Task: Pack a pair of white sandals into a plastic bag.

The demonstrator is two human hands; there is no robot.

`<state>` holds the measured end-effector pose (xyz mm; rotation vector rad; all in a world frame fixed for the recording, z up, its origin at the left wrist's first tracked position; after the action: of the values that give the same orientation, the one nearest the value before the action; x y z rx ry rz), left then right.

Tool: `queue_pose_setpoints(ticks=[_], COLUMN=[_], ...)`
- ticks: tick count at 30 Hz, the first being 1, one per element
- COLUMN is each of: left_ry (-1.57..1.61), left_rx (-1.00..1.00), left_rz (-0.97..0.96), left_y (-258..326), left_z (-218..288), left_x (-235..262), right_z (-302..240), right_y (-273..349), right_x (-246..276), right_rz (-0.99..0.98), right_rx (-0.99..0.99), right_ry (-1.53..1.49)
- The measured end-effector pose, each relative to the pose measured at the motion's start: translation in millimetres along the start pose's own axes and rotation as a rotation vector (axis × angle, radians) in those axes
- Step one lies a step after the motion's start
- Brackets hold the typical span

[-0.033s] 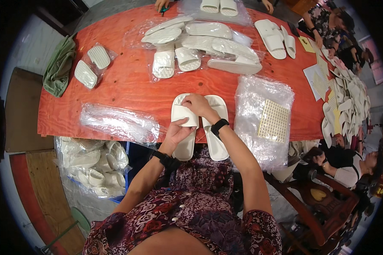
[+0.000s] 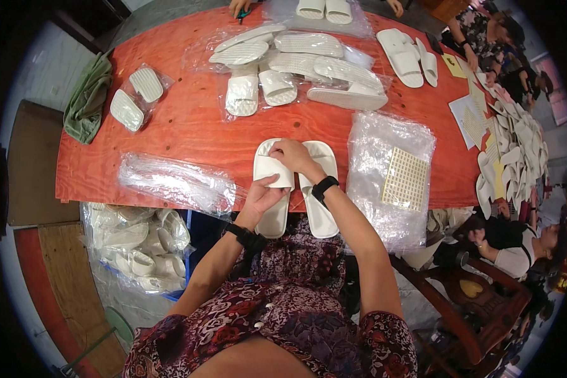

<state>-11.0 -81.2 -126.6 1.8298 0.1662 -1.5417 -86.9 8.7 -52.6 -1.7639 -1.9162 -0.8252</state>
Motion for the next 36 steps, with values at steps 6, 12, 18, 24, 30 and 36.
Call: queue_pose_setpoints(ticks=[6,12,18,24,30,36], left_ry=[-0.010,-0.266,-1.552,-1.879,-1.642,-1.457], left_rx=[-0.043,0.002,0.022,-0.862,-0.687,-0.762], left_rz=[0.009,0.160,0.062,0.080,0.151,0.149], left_y=[0.6,31.7,54.6,18.9,-18.2,-15.3], left_z=[2.4,-1.5,34.6,79.2,77.8,84.2], left_x=[-0.4,10.3,-35.3,-110.3,-73.0,-65.1], right_z=[5.1,33.0,41.6,22.6,22.4,9.5], right_y=[4.4,9.0,12.4,13.6,14.7,31.6], right_x=[6.0,17.6,23.9,23.2,23.0,41.2], right_rz=[0.167,0.238,0.204,0.196,0.204,0.321], right_rx=[0.022,-0.083,-0.074,-0.030,-0.047,-0.047], right_ry=[-0.006,-0.335,-0.428,-0.448,-0.537,-0.346])
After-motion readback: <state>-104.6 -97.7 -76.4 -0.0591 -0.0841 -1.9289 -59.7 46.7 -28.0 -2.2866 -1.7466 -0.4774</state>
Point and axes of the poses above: each hand's wrist, its own y-axis away from the middle knuckle, its own x-axis out of the back of the hand, z = x × y, the point moved 9 cm from there along -y, towards the middle knuckle, and after that the axes turned 4 degrees about -x, right-handed, at the moved point
